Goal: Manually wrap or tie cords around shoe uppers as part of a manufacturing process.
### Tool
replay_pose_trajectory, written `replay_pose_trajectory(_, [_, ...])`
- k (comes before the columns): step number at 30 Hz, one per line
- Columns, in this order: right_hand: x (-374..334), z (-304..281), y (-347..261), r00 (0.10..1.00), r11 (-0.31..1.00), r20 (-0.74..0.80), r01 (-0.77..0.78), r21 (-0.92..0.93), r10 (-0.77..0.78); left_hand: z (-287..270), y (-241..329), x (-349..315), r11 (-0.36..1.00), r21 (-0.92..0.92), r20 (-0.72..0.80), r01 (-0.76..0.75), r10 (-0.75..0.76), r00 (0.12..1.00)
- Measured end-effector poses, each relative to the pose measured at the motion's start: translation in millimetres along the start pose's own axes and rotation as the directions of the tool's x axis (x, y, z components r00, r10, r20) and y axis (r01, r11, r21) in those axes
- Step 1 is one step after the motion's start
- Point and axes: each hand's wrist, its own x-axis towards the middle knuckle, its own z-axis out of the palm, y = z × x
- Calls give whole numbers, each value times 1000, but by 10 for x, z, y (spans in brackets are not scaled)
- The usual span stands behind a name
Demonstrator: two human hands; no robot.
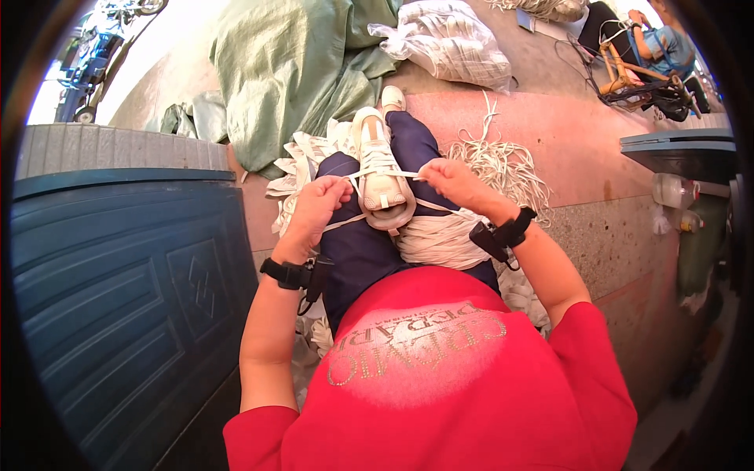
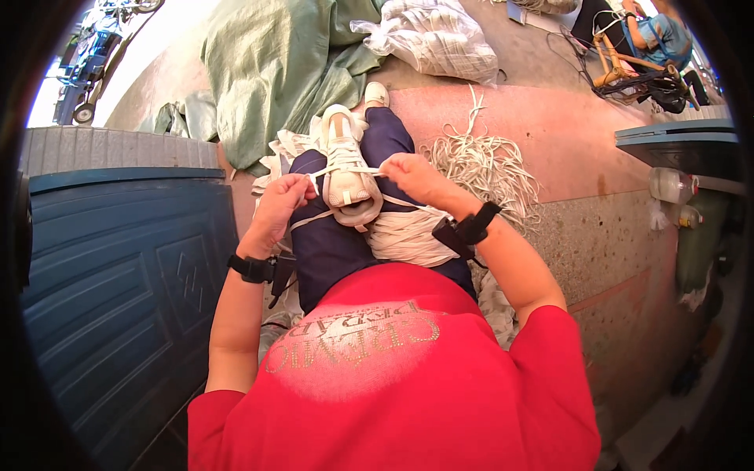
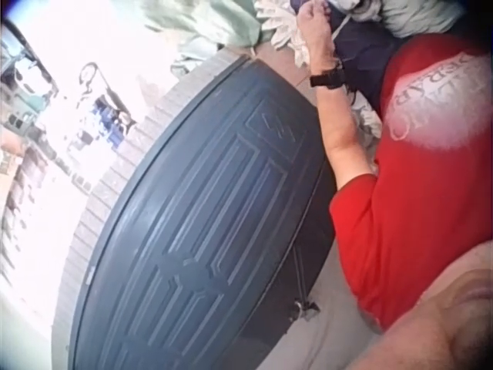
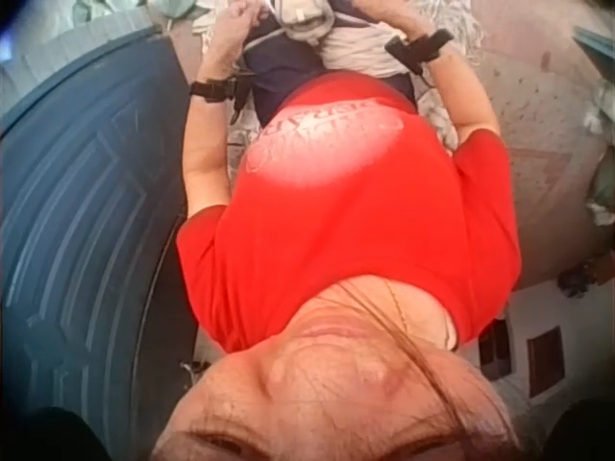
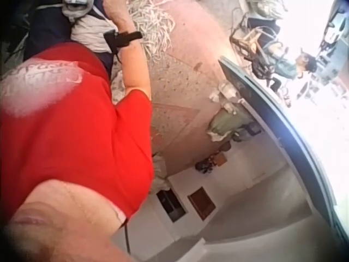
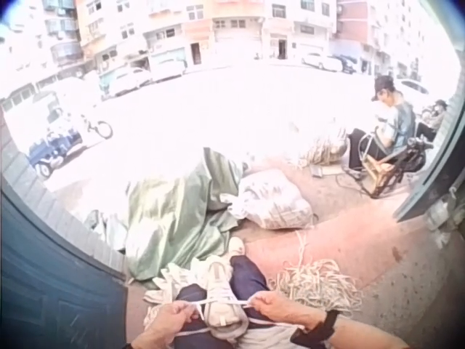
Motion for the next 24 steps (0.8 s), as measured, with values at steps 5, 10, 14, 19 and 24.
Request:
replay_pose_trajectory(5, [-51, 148, -9, 998, 995, 38, 56, -81, -53, 131, -175, 124, 881, 400, -27, -251, 285, 958])
replay_pose_trajectory(10, [84, 119, 62, 954, 871, 36, 287, -399, -298, 329, -96, 172, 723, 559, -26, -406, 505, 863])
replay_pose_trajectory(14, [182, 200, 60, 882, 825, -126, 363, -433, -454, 394, 36, 216, 591, 708, -2, -387, 550, 835])
replay_pose_trajectory(19, [40, 26, -86, 1000, 999, 21, 10, -46, -9, 219, 2, 129, 636, 742, -114, -214, 433, 894])
replay_pose_trajectory(24, [-43, 43, 98, 996, 994, 87, 42, -103, -33, 86, -77, 30, 859, 508, -148, -59, 154, 977])
